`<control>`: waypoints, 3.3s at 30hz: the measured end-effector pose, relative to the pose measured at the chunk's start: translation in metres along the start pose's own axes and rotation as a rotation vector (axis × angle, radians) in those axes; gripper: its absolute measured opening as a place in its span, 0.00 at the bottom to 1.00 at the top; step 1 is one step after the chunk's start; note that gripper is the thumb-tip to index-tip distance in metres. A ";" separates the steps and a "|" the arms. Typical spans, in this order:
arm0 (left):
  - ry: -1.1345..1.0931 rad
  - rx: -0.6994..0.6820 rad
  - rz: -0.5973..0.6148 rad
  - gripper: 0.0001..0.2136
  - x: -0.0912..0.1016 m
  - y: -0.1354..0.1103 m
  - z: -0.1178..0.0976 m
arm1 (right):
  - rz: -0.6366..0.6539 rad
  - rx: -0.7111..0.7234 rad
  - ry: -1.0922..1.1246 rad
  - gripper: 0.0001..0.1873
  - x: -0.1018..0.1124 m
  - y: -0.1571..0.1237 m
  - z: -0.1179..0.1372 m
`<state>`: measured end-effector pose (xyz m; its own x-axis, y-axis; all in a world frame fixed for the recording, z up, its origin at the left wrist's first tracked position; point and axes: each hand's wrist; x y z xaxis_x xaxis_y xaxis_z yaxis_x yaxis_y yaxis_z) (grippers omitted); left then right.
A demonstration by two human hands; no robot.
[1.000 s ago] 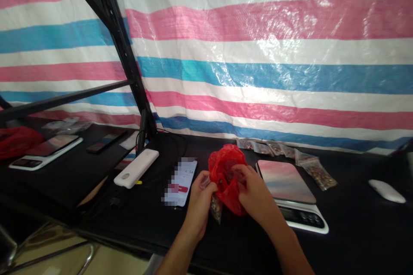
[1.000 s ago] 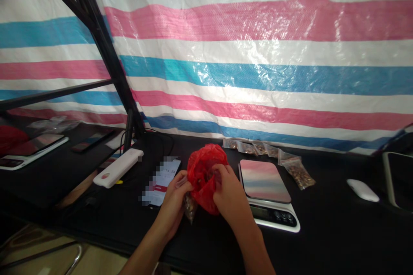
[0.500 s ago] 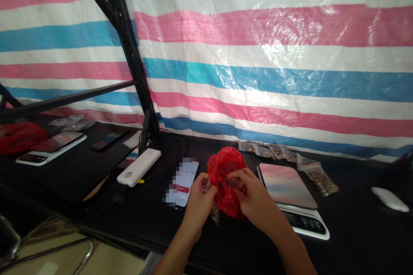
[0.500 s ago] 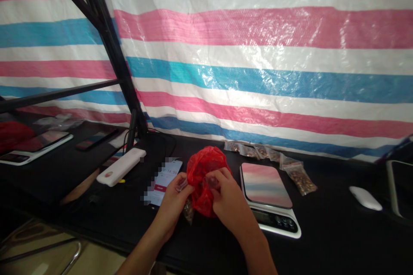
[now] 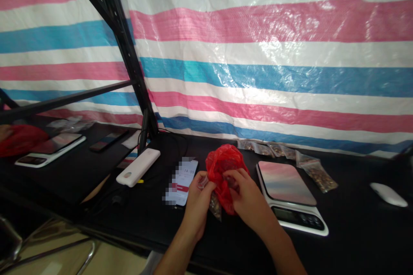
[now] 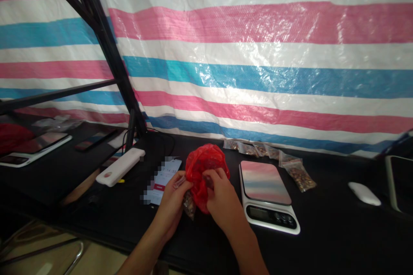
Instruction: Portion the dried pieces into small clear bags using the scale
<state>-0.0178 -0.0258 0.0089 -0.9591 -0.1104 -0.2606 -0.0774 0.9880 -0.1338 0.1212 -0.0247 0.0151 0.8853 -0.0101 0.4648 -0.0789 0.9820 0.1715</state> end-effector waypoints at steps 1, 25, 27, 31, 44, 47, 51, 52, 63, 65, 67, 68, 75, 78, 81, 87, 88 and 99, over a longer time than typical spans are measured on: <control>-0.007 -0.001 -0.006 0.07 0.000 0.000 0.001 | -0.035 0.006 0.030 0.25 -0.003 0.000 -0.001; 0.374 -0.239 -0.100 0.14 -0.014 0.004 0.007 | -0.370 0.050 0.360 0.18 0.019 0.012 -0.008; 0.406 -0.248 -0.080 0.18 -0.013 0.001 0.008 | -0.309 0.134 0.315 0.17 0.022 0.007 0.002; 0.406 -0.238 0.004 0.22 -0.011 -0.001 0.010 | -0.123 0.259 0.199 0.17 0.021 0.000 0.016; 0.438 -0.329 0.025 0.23 -0.005 -0.001 0.008 | -0.195 0.553 -0.151 0.26 0.011 -0.003 0.016; 0.466 -0.318 0.022 0.21 -0.003 0.001 0.009 | -0.365 0.458 -0.116 0.22 0.019 0.005 0.006; 0.316 -0.188 -0.001 0.23 0.001 0.005 0.011 | -0.288 0.243 -0.306 0.23 0.031 0.013 -0.016; 0.278 -0.148 0.003 0.24 0.002 0.007 0.011 | -0.256 0.204 -0.357 0.24 0.031 0.013 -0.021; 0.029 0.059 0.058 0.28 -0.021 0.002 -0.003 | -0.214 0.169 -0.524 0.29 0.023 0.009 -0.026; -0.057 0.094 0.063 0.26 -0.025 0.001 -0.003 | -0.216 0.160 -0.534 0.28 0.025 0.008 -0.027; -0.111 0.130 0.070 0.25 -0.029 0.000 -0.002 | -0.226 0.138 -0.543 0.27 0.025 0.007 -0.027; -0.125 0.137 0.086 0.24 -0.030 0.000 -0.002 | -0.231 0.126 -0.544 0.26 0.026 0.007 -0.027; 0.062 -0.007 0.110 0.18 -0.025 0.001 0.000 | -0.212 0.078 -0.550 0.29 0.032 0.008 -0.020; 0.209 -0.078 0.051 0.19 -0.017 0.004 0.002 | -0.166 0.020 -0.553 0.30 0.038 0.005 -0.014; 0.221 -0.054 0.033 0.23 -0.009 0.004 0.003 | -0.132 -0.018 -0.524 0.31 0.041 0.002 -0.008; 0.260 0.001 0.022 0.29 0.003 0.005 0.005 | -0.124 -0.029 -0.477 0.29 0.043 0.001 -0.004; 0.313 -0.020 -0.012 0.30 0.004 0.006 0.006 | -0.124 -0.022 -0.449 0.28 0.045 0.000 -0.003; 0.799 -0.279 -0.251 0.28 0.026 -0.004 0.008 | 0.214 0.100 -0.212 0.25 0.039 -0.016 0.008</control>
<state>-0.0400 -0.0334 -0.0046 -0.8001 -0.3226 0.5058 -0.2751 0.9465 0.1686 0.1531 -0.0420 0.0374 0.7290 0.1454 0.6688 -0.3072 0.9427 0.1298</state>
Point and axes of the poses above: each hand's wrist, its own y-axis towards the middle knuckle, its own x-axis out of the back of the hand, z = x × y, and after that the axes turned 10 degrees about y, right-handed
